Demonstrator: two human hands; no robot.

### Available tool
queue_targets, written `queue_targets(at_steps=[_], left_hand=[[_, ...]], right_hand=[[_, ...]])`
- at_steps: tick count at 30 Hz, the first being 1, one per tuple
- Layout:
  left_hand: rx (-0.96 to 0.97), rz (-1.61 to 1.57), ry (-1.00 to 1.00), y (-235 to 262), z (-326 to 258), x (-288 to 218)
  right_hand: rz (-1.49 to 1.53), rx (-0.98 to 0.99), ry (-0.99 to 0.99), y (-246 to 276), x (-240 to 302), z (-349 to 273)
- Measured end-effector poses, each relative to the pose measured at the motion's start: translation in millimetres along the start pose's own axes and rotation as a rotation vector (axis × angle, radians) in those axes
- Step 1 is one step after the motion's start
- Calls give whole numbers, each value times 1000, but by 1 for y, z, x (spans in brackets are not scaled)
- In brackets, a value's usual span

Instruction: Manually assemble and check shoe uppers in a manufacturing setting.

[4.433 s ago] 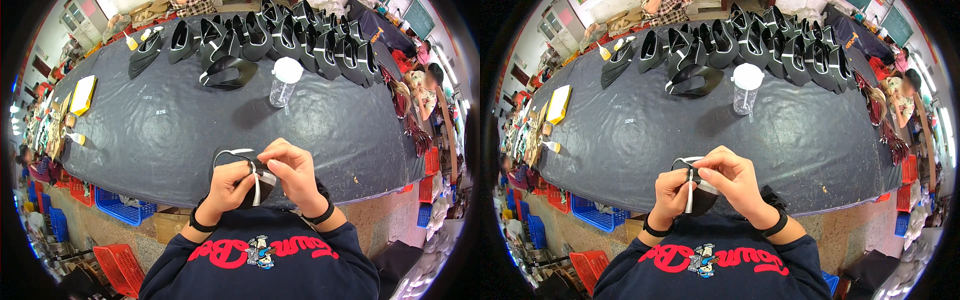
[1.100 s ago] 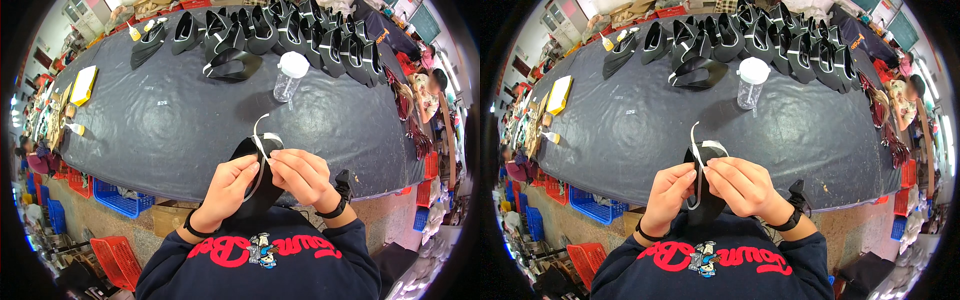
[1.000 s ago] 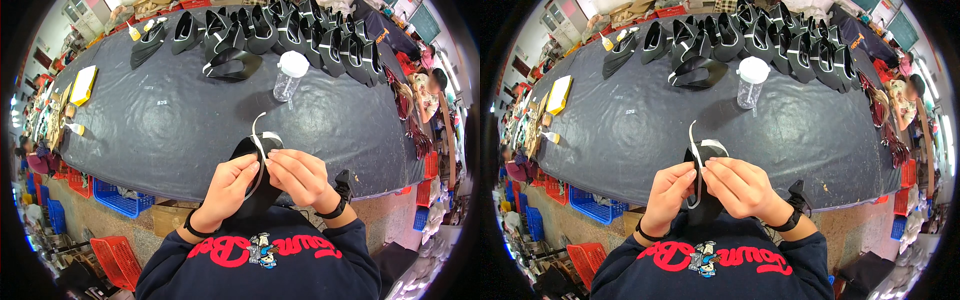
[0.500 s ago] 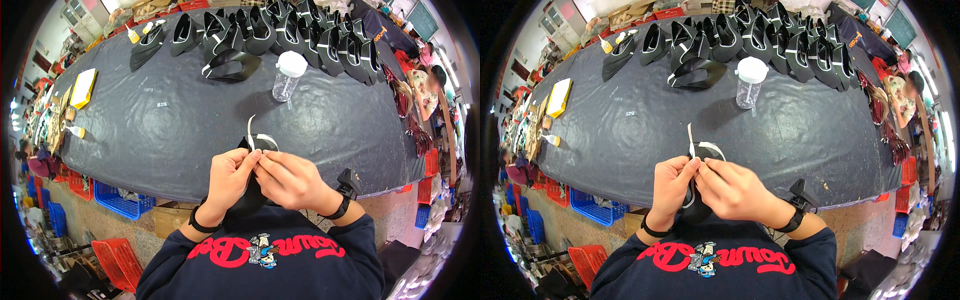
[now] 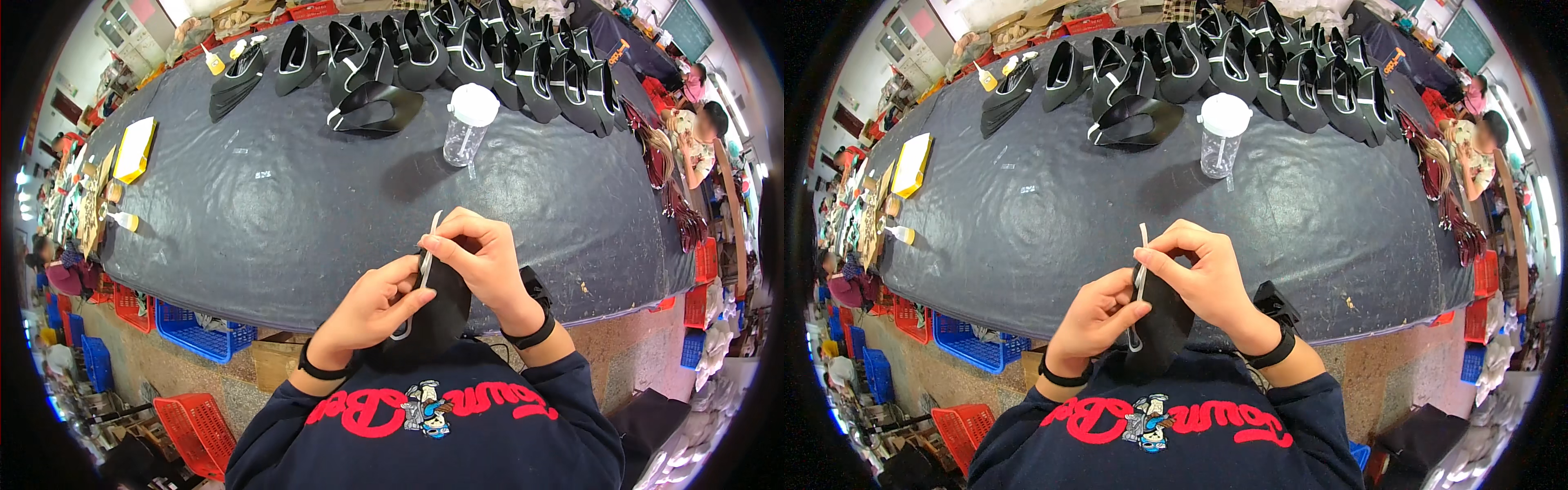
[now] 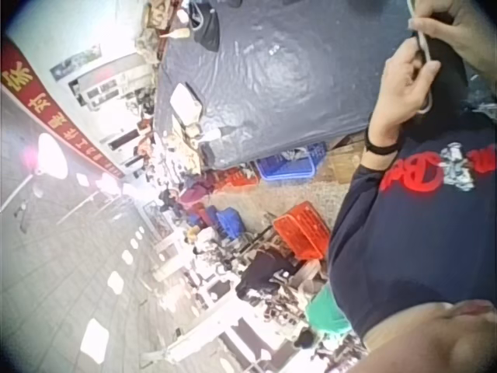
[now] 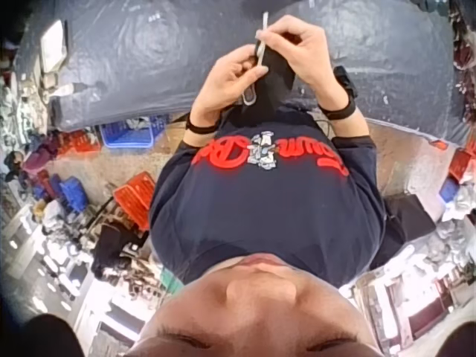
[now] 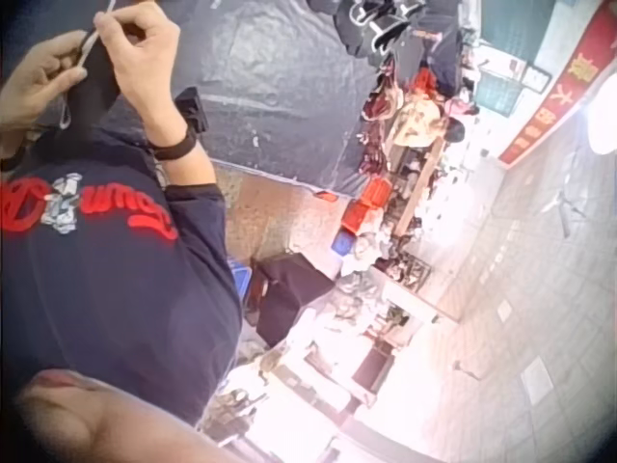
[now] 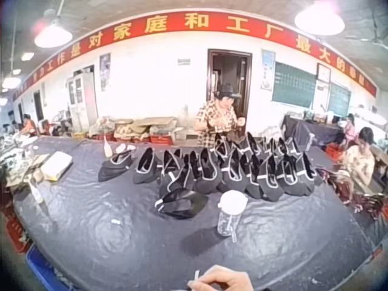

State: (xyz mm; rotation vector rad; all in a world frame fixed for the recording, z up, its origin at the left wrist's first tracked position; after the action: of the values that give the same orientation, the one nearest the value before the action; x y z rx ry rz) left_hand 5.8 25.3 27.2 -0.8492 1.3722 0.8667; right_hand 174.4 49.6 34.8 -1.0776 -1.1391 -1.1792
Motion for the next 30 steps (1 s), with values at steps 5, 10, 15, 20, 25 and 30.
queue_targets(at_steps=[5, 10, 15, 20, 25, 30], left_hand=[[143, -400, 127, -1, -4, -13], [64, -293, 182, 8, -2, -4], [134, -246, 163, 8, -3, 3], [179, -383, 230, 8, 2, -6], [157, -488, 205, 10, 4, -11], [179, -287, 225, 11, 9, -3]], right_hand=[[-19, 8, 49, -2, 1, 3], [24, -38, 131, -6, -1, 3], [-10, 0, 114, -2, -6, 1], [48, -4, 89, 1, -12, 4], [129, -13, 58, -2, -7, 5], [103, -14, 61, 2, -9, 6]])
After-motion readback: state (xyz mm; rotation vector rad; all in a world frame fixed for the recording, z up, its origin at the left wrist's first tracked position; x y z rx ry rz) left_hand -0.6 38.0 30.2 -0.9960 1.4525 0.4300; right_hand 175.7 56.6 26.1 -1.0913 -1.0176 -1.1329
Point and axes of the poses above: each hand's wrist, its own z-axis towards the middle knuckle, its own y-axis out of the back of the hand, x = y × z, the point moved 1 cm from there along z, towards the middle knuckle, and after that the axes turned 4 degrees about -x, right-handed, at the moved point
